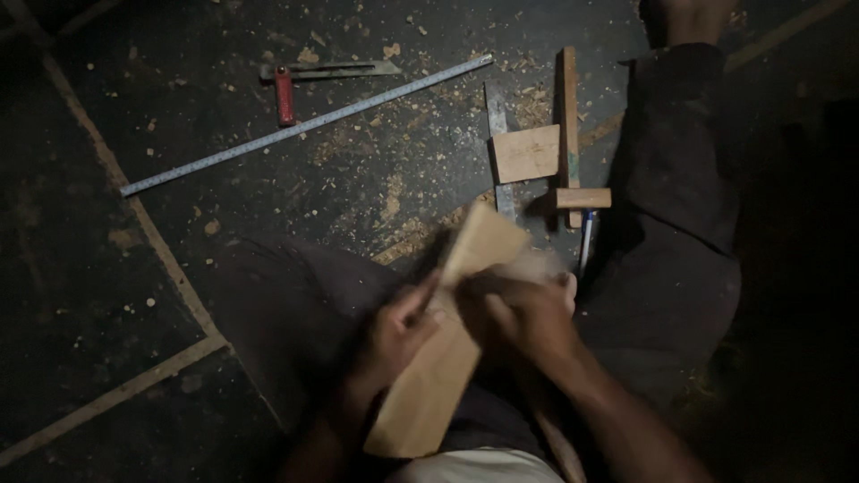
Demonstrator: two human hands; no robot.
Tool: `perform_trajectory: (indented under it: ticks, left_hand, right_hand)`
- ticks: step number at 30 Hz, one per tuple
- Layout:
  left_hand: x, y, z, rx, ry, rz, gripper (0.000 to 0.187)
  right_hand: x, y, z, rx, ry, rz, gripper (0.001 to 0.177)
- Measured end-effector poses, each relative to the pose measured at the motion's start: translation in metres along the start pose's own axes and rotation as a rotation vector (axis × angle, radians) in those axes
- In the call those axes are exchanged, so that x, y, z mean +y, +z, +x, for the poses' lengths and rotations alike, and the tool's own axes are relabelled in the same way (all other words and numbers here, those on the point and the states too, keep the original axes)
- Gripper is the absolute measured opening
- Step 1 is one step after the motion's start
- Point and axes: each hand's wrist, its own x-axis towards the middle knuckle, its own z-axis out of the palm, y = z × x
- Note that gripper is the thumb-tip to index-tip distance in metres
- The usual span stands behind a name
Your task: The person holds and smooths a piece of wood using a handheld tool while sitting on a workshop floor.
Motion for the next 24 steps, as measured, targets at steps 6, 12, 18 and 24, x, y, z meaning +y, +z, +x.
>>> perform_trajectory:
  ticks: [6,12,18,24]
  left_hand:
    - [0.026,-0.004,0.000,0.005,-0.081,-0.053,0.062]
    - [0.034,-0.009,0.005,-0.009,-0.173,-0.125,0.063]
    - [0.025,-0.005,0.003,-0.092,-0.108,-0.198,0.061]
    - [0.016,-0.015,0.008,-0.037,-0.109,-0.156,0.062]
  right_hand:
    - [-0.029,-0.029,-0.005,0.275,0.113,0.153,0.018]
    - [-0.035,-0.043,-0.011,0.349,0.061,0.470,0.018]
    - [-0.009,-0.007,-0.017,0.112,0.034,0.434,0.023]
    - [-0.005,-0.018,-0.019,0.325,0.184,0.535,0.018]
